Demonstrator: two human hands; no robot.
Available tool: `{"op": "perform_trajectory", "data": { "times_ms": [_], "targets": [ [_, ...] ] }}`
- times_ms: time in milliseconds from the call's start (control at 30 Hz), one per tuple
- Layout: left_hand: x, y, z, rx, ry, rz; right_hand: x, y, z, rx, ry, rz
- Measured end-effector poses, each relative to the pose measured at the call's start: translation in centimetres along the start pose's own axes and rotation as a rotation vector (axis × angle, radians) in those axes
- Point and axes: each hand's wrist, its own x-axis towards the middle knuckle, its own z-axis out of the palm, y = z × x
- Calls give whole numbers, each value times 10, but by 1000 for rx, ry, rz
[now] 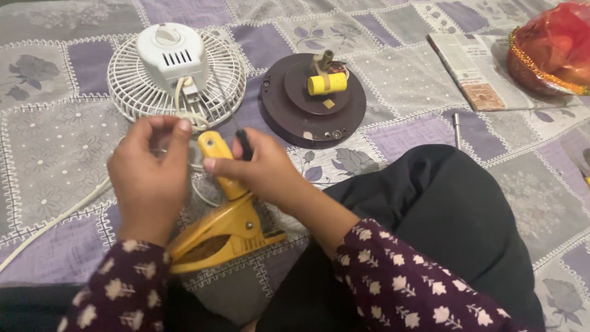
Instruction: The person uses a screwdriver to tighten screws on the yellow base of a small electric fan, then attaches the white fan head to the base and secures it by hand.
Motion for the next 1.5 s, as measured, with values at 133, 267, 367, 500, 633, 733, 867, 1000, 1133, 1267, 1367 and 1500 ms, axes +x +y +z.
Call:
{"op": "perform_trajectory", "data": {
  "times_ms": [133,267,367,500,633,733,867,1000,1133,1267,1367,1500],
  "targets": [
    [26,-5,-3,571,147,531,6,-8,-6,283,-22,83],
    [55,-18,16,328,9,356,14,-13,-11,386,14,193],
    [66,-26,28,-29,-115,80,19,-12,-15,512,39,297],
    [69,-27,25,-157,-135,-28,45,-9,-20,694,11,374],
    [72,-20,15,-445,-247,-378,52,2,-24,779,-140,368],
    [76,-11,-2,-518,-413,-476,49,10,-22,674,-71,393],
    [70,0,-21,-550,-485,-519,39,11,-20,771,-107,424],
    [56,2,-35,-740,-679,-421,24,4,-17,656,-56,359],
    [42,-6,-42,-722,-677,-514,0,-10,-14,389,80,391],
    [39,-12,-44,-641,-672,-465,-24,-21,-8,298,111,463],
    [38,-14,-64,-284,-352,-583,-35,-23,-2,256,98,508],
    [31,-24,-96,128,-96,-728,-39,-18,5,313,75,450]
  ]
}}
